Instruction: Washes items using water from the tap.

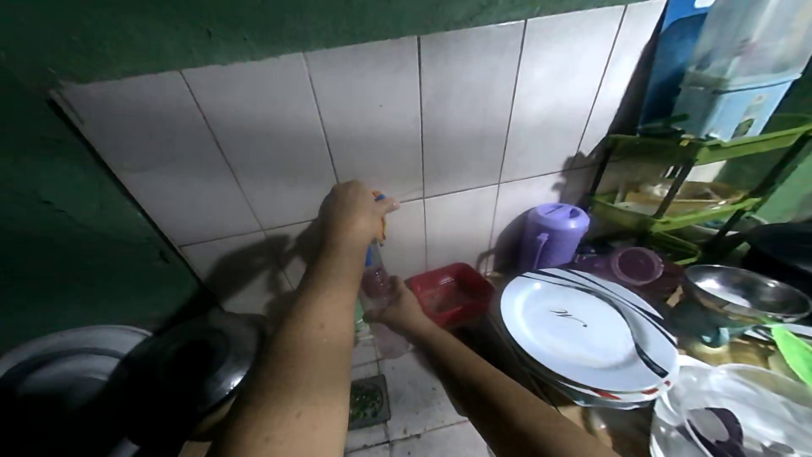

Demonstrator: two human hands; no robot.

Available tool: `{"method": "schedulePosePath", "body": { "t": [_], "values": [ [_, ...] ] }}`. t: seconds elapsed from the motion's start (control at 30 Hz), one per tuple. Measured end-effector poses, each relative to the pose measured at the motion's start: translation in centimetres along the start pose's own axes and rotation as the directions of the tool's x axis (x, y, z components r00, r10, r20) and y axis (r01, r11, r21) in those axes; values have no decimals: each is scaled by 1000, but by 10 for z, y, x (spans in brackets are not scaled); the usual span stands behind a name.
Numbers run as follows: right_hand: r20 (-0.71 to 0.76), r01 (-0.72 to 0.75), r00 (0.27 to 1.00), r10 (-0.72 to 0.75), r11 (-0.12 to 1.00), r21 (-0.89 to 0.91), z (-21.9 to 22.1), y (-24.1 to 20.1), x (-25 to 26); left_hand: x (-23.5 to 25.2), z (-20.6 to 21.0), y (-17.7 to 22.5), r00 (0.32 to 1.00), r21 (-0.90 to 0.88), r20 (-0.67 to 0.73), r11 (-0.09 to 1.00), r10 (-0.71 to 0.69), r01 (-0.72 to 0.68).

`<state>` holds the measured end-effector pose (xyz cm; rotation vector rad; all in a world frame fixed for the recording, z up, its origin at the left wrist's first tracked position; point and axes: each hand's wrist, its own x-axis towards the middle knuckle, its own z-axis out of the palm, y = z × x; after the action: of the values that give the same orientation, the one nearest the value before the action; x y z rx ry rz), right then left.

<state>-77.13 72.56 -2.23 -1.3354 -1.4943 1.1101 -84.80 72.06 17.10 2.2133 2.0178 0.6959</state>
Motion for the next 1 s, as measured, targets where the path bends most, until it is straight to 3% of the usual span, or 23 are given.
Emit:
{"method": "schedulePosePath", "body": {
  "t": [0.27, 1.0],
  "values": [
    [-36, 80, 996, -78, 996, 42, 0, -8, -1, 1, 4, -3, 1000, -25, -11, 1000, 12, -12],
    [-51, 66, 997, -63, 996, 64, 0, -2, 4, -5, 12, -1, 995, -68, -93, 998, -21, 15]
  ]
}}
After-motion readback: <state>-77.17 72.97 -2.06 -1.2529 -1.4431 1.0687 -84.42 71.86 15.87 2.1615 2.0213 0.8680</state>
